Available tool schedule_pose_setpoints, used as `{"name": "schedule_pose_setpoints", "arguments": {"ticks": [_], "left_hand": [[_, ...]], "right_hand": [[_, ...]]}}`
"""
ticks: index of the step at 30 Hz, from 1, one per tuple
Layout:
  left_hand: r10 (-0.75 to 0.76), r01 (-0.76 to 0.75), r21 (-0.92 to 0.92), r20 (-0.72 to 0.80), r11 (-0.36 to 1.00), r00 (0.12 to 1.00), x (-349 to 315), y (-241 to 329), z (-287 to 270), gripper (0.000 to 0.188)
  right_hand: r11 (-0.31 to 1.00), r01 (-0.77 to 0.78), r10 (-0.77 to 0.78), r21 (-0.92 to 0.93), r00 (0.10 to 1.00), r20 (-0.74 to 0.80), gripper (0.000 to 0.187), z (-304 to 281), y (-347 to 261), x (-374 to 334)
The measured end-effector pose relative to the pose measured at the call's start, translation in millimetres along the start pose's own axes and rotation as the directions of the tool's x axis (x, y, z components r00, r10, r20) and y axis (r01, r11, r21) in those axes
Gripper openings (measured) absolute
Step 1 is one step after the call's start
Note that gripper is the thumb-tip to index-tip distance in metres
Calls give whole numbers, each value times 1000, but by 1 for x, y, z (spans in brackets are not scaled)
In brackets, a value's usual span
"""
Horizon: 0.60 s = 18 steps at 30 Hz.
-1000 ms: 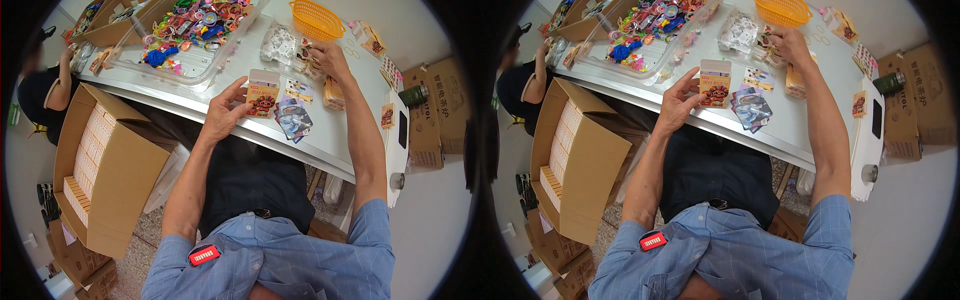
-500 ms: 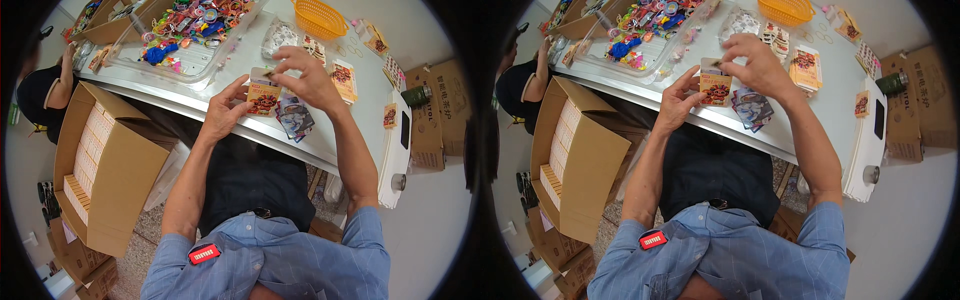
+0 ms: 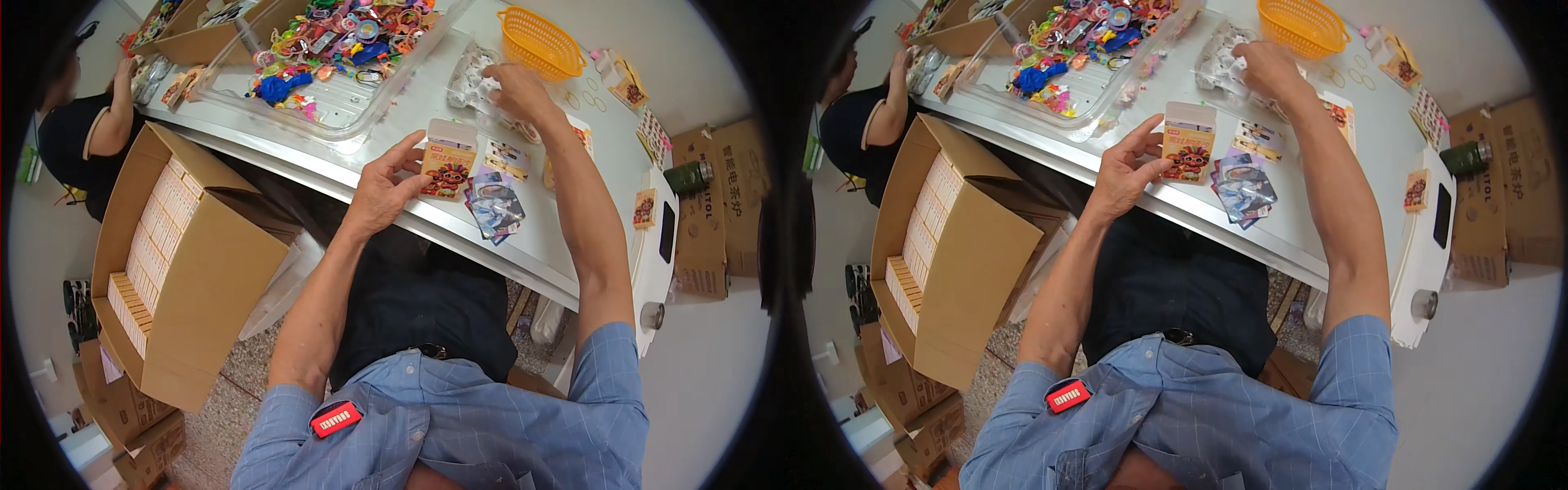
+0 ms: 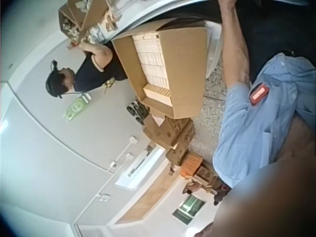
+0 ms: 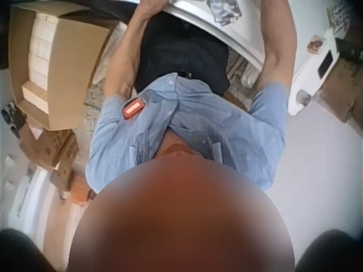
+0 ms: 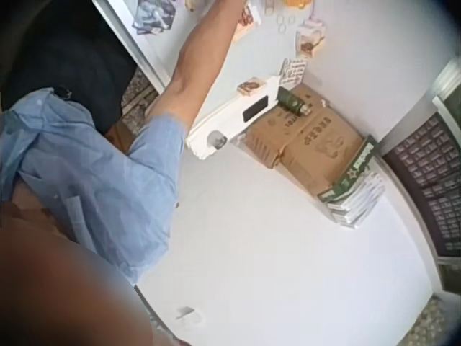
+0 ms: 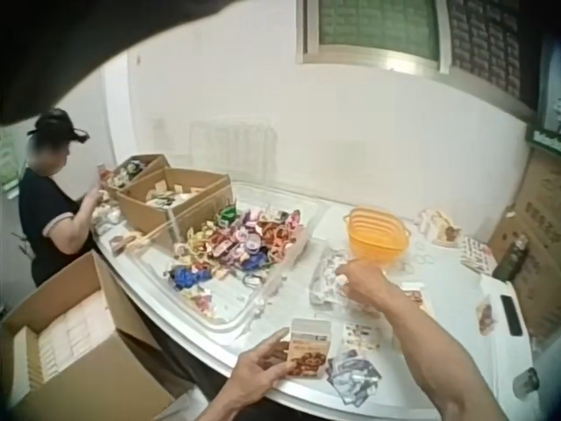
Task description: Manually assemble and package toy sets by placing cards and candy into small cardboard boxes.
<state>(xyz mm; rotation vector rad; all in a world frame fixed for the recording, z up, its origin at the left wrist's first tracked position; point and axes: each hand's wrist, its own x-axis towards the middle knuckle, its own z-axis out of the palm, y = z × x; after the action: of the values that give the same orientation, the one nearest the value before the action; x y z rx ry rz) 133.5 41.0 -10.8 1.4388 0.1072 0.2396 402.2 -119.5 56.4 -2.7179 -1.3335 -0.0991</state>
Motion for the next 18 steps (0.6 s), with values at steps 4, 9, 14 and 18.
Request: {"name": "schedule_pose_setpoints", "arguments": {"ticks": [4,9,14,18], "left_hand": [[3,-3,20,1,1000,1000,-1,-2,-1,68],[-11,11,21,19,1000,1000,0,0,1,68],[-9,9,22,2,1000,1000,0,0,-3,69],[-23,23,7,-5,1000,1000,1,0,-2,69]], "right_hand": [[998,-47,57,-51,978,201,32,-5,4,20],[1000,-6,13,-22,954,299,33,-9,15,27],[966,-70,153,-250,932,330,28,-3,-3,32],[993,-105,118,-62,958,262,26,3,6,28]]}}
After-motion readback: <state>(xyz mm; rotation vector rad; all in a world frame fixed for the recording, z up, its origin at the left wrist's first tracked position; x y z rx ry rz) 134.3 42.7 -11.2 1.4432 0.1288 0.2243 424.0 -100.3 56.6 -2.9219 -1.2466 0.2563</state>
